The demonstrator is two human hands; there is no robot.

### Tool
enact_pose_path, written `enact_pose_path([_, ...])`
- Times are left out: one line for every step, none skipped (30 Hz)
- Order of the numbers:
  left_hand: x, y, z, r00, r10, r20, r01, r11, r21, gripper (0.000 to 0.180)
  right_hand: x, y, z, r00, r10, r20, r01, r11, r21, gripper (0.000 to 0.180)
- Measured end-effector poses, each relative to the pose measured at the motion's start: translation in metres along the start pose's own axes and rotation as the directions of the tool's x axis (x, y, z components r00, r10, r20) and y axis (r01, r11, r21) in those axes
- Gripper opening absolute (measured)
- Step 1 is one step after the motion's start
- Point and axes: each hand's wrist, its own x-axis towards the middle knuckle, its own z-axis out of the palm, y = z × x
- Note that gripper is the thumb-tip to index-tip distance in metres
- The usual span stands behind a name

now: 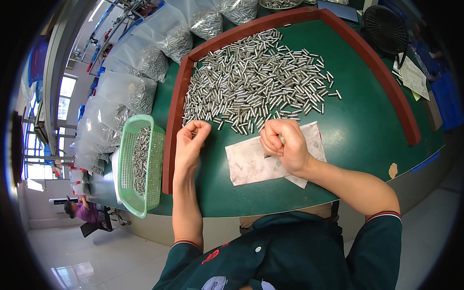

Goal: Inspecting small metal pins on a workbench and sorting them into a basket.

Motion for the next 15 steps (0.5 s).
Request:
enact_pose_path([0.001, -0.005, 0.0, 0.995, 0.093, -0.034, -0.086, 0.981, 0.171, 0.014, 0.0, 0.001, 0.001, 1.0, 0.0, 0.007, 0.0, 1.0, -0.001, 0.036])
enact_pose_path([0.004, -0.01, 0.0, 0.989, 0.138, -0.05, -0.116, 0.942, 0.314, 0.017, 0.001, 0.001, 0.002, 1.0, 0.001, 0.011, -0.001, 1.0, 0.001, 0.036])
enact_pose_path([0.003, -0.009, 0.005, 0.98, 0.191, -0.061, -0.142, 0.877, 0.459, 0.017, 0.001, 0.0, 0.002, 1.0, 0.002, 0.002, -0.002, 1.0, 0.0, 0.036])
enact_pose_path([0.001, -0.007, 0.012, 0.968, 0.244, -0.063, -0.16, 0.79, 0.592, 0.018, 0.001, -0.001, 0.001, 1.0, 0.002, -0.006, -0.002, 1.0, 0.0, 0.037])
enact_pose_path([0.001, -0.005, 0.016, 0.966, 0.256, -0.035, -0.173, 0.739, 0.651, 0.018, 0.001, -0.001, 0.001, 1.0, 0.002, -0.007, -0.002, 1.0, 0.001, 0.037])
enact_pose_path([0.001, -0.006, 0.017, 0.966, 0.257, -0.037, -0.172, 0.738, 0.652, 0.018, 0.001, -0.001, 0.001, 1.0, 0.0, -0.003, 0.0, 1.0, 0.004, 0.037])
enact_pose_path([0.0, -0.007, 0.017, 0.962, 0.27, -0.025, -0.188, 0.731, 0.656, 0.018, 0.001, -0.001, 0.001, 1.0, -0.002, 0.001, 0.002, 1.0, 0.008, 0.038])
enact_pose_path([0.0, -0.007, 0.017, 0.959, 0.284, -0.013, -0.205, 0.724, 0.659, 0.017, 0.0, 0.0, 0.002, 1.0, -0.003, 0.004, 0.003, 1.0, 0.009, 0.038])
enact_pose_path([-0.001, -0.007, 0.018, 0.965, 0.262, -0.007, -0.205, 0.771, 0.603, 0.012, 0.0, 0.0, 0.002, 1.0, -0.002, 0.0, 0.002, 1.0, 0.007, 0.038])
enact_pose_path([-0.001, -0.006, 0.018, 0.965, 0.264, -0.002, -0.21, 0.771, 0.602, 0.012, 0.0, 0.0, 0.001, 1.0, -0.002, -0.004, 0.002, 1.0, 0.004, 0.038])
enact_pose_path([-0.002, -0.006, 0.017, 0.99, 0.131, 0.053, -0.141, 0.942, 0.303, 0.009, 0.0, 0.0, 0.0, 1.0, -0.006, -0.008, 0.006, 1.0, 0.002, 0.038])
enact_pose_path([-0.002, -0.004, 0.015, 0.989, 0.02, 0.146, -0.018, 1.0, -0.018, 0.007, 0.0, 0.0, -0.001, 1.0, 0.0, -0.005, 0.0, 1.0, 0.005, 0.038])
enact_pose_path([-0.001, -0.004, 0.011, 0.953, -0.022, 0.302, 0.114, 0.95, -0.29, 0.006, 0.0, 0.0, -0.001, 1.0, 0.006, -0.003, -0.006, 1.0, 0.007, 0.038])
enact_pose_path([0.0, -0.004, 0.008, 0.89, -0.015, 0.455, 0.276, 0.813, -0.512, 0.007, 0.0, 0.0, -0.002, 1.0, 0.003, -0.005, -0.003, 1.0, 0.007, 0.038])
enact_pose_path([-0.002, -0.005, 0.01, 0.881, -0.004, 0.474, 0.303, 0.772, -0.558, 0.009, 0.0, 0.0, -0.001, 1.0, 0.006, -0.006, -0.006, 1.0, 0.014, 0.038])
